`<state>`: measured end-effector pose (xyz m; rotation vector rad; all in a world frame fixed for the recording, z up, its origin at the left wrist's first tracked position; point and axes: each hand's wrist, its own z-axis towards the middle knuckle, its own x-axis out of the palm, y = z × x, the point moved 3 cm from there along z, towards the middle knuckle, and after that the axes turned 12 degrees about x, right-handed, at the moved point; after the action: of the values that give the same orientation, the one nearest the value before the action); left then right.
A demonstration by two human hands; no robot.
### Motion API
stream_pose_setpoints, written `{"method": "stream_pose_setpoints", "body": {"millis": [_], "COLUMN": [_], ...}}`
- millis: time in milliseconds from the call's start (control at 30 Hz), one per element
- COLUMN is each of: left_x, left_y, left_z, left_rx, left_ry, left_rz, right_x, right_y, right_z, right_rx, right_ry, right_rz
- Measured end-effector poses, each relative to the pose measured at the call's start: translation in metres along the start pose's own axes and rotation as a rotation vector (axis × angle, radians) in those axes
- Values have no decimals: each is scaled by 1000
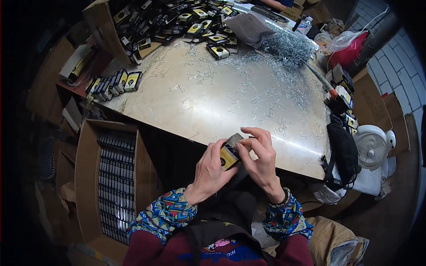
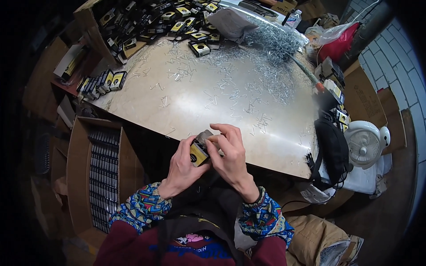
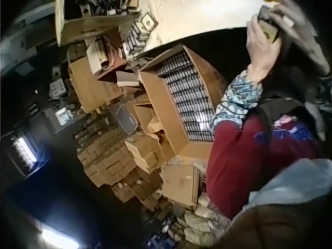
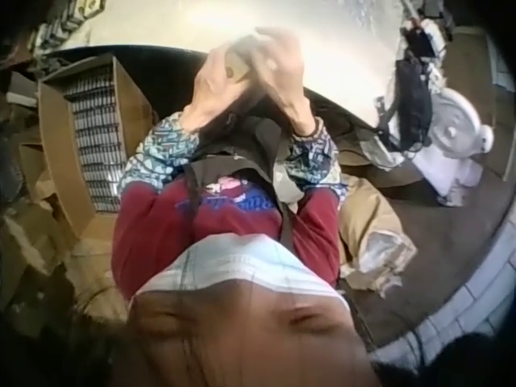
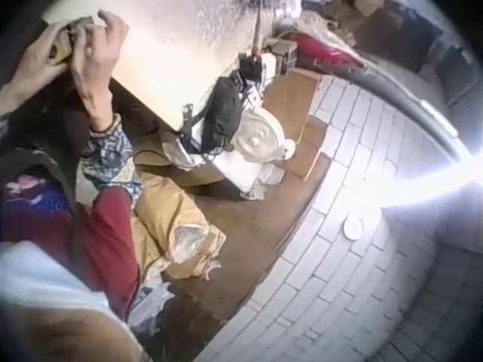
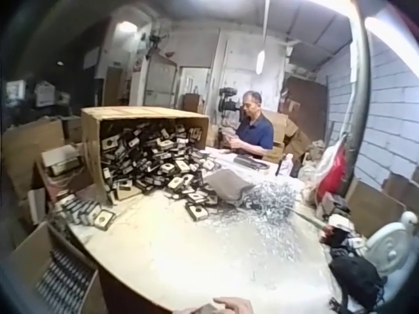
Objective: Packaging small industrial components into boxes and cleaning the workspace with a wire brush.
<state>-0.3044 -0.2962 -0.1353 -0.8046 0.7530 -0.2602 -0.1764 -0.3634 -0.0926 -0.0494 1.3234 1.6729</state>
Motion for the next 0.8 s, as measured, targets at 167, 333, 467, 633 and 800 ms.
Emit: {"method": "stream_pose_setpoints", "body": {"millis": [167,333,467,633,800], "left_x": [-3,-5,-3,-8,-7], "left_y": [6,7,-1,4,8], "left_z": [-1,-1,1,-3,-5], "left_rx": [-17,-4,138,134,48], "left_ry": [-37,-41,-68,-54,-57], "left_rz": [22,13,89,135,83], "right_x": [1,-5,5,1,-8], "right_y": [-1,0,2,-4,-4], "right_z": [0,0,-1,6,6], "right_rx": [-36,53,117,67,444], "right_ry": [164,160,117,170,217], "right_rz": [-48,-2,114,-42,344]}}
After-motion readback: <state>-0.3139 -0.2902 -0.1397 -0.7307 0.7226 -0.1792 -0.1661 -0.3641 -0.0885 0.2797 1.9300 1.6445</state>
